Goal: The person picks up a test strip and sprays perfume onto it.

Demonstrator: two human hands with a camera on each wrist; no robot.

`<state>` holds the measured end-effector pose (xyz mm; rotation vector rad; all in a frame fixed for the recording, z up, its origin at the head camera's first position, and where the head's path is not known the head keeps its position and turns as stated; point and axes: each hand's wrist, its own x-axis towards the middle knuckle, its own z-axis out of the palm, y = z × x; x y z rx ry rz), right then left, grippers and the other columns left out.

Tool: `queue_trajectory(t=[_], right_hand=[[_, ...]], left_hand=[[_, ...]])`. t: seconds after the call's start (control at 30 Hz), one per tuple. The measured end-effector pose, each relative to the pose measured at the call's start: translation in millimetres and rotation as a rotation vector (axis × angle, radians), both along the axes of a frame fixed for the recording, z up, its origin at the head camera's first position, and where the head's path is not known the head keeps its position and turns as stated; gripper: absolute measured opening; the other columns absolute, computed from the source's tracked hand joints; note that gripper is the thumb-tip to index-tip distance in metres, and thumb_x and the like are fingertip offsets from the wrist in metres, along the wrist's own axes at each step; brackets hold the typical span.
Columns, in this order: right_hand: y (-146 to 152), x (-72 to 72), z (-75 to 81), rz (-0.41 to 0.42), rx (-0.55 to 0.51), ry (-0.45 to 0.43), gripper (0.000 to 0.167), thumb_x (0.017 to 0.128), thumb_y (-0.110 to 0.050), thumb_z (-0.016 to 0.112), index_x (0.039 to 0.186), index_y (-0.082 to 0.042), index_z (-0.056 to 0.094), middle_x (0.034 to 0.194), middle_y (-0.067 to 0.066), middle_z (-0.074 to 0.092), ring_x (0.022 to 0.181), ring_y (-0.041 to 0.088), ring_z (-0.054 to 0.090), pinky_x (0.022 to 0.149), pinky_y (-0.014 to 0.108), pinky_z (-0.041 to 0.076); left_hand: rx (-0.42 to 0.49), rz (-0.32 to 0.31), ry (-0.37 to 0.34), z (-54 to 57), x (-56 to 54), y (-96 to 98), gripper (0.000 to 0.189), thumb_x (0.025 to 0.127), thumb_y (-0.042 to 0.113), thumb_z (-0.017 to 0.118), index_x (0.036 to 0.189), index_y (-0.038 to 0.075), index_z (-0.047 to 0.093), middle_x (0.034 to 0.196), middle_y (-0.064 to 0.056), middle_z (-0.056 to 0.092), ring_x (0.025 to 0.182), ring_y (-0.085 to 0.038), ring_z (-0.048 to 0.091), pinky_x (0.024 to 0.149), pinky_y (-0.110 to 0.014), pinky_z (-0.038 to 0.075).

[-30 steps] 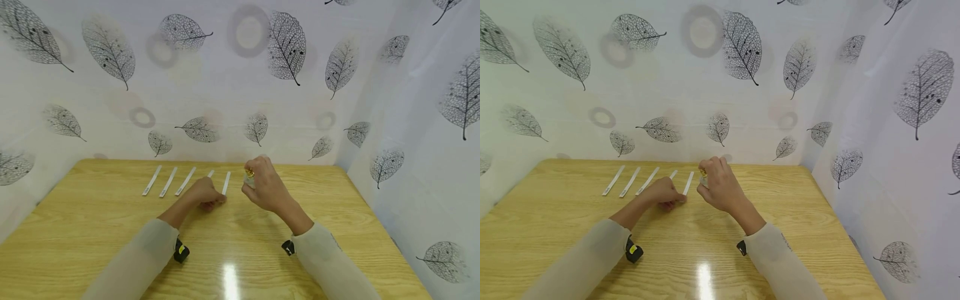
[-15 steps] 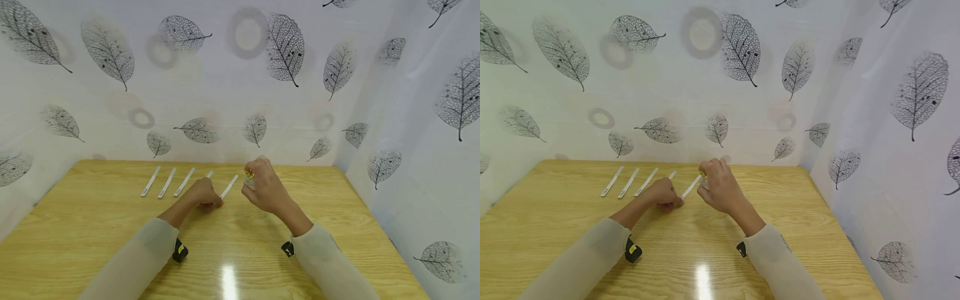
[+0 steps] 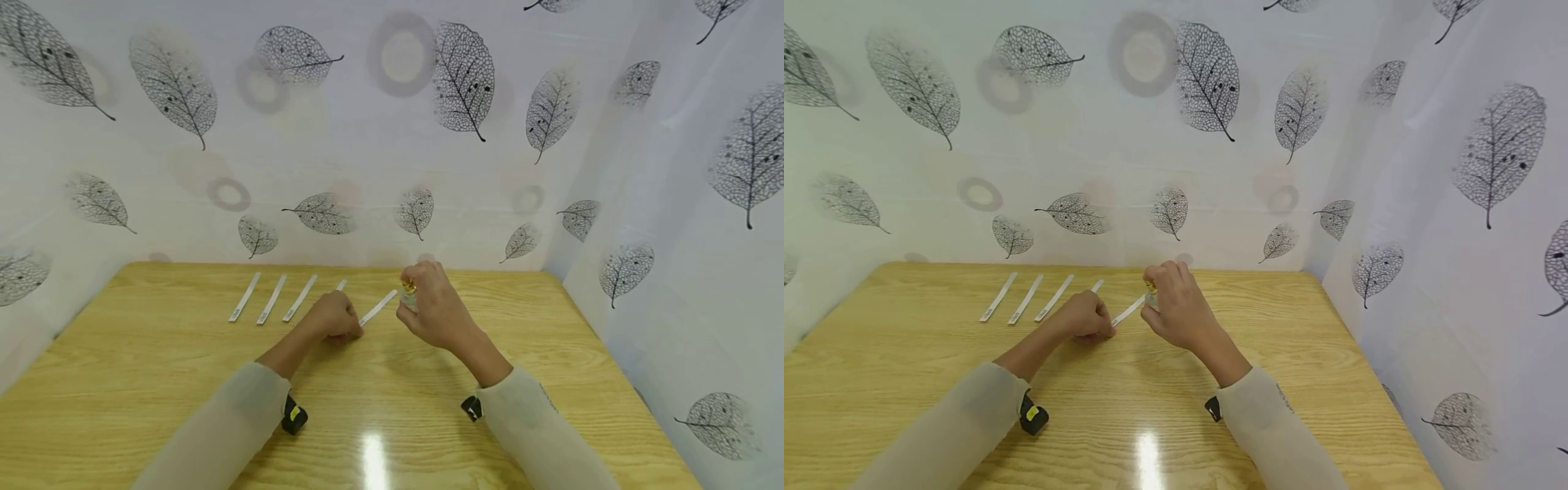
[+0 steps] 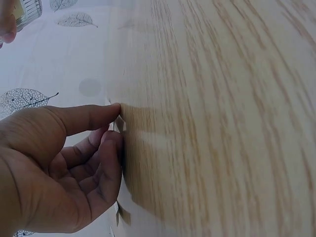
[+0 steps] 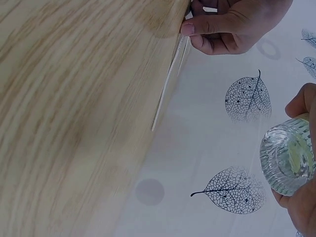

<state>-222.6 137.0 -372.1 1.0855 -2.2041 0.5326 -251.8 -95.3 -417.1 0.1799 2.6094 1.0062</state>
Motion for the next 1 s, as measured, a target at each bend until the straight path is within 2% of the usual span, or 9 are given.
queue_trajectory(t=[0.17, 0.4, 0.63, 0.77, 1.0], right_hand=[[2.9, 1.4, -0.1, 0.001, 0.009, 0.003, 0.043, 0.082, -0.003, 0.065, 0.118, -0.005, 0.042, 0.102, 0.010, 0.045, 0.086, 0.026, 0.041, 0.071, 0.037, 0.039], [5.2, 2.8, 0.0, -0.003, 0.013, -0.003, 0.042, 0.082, -0.004, 0.065, 0.118, -0.006, 0.042, 0.103, 0.010, 0.047, 0.084, 0.026, 0.041, 0.069, 0.037, 0.039], [6.9, 2.7, -0.6, -0.012, 0.013, 0.004, 0.043, 0.082, -0.004, 0.066, 0.118, -0.006, 0.043, 0.104, 0.011, 0.048, 0.085, 0.026, 0.042, 0.069, 0.037, 0.039], [7.9, 1.9, -1.3, -0.019, 0.017, 0.004, 0.042, 0.082, -0.004, 0.065, 0.118, -0.006, 0.043, 0.104, 0.011, 0.048, 0.084, 0.026, 0.042, 0.068, 0.037, 0.039], [11.5, 1.4, -2.3, -0.021, 0.021, -0.004, 0.042, 0.083, -0.004, 0.066, 0.117, -0.005, 0.043, 0.104, 0.011, 0.048, 0.083, 0.025, 0.041, 0.068, 0.036, 0.038]], left_hand=[[0.013, 0.030, 0.012, -1.5, -1.8, -0.5, 0.022, 0.081, 0.014, 0.088, 0.074, 0.006, 0.069, 0.064, -0.006, 0.066, 0.054, -0.015, 0.061, 0.048, -0.024, 0.051], [0.049, 0.081, -0.012, -3.1, -5.4, -3.5, 0.027, 0.081, 0.015, 0.089, 0.086, 0.004, 0.064, 0.069, -0.008, 0.065, 0.055, -0.015, 0.060, 0.050, -0.026, 0.054], [0.046, 0.064, -0.025, -6.0, -10.5, -5.3, 0.016, 0.084, 0.017, 0.086, 0.079, 0.006, 0.075, 0.060, -0.004, 0.062, 0.050, -0.014, 0.057, 0.049, -0.025, 0.053], [0.041, 0.060, -0.030, -6.5, -11.1, -5.0, 0.016, 0.084, 0.017, 0.085, 0.076, 0.007, 0.076, 0.054, -0.003, 0.059, 0.047, -0.013, 0.055, 0.047, -0.024, 0.051], [0.076, 0.051, 0.013, -4.5, -5.0, -4.2, 0.017, 0.086, 0.013, 0.084, 0.085, 0.005, 0.069, 0.071, -0.007, 0.064, 0.057, -0.015, 0.058, 0.051, -0.024, 0.053]])
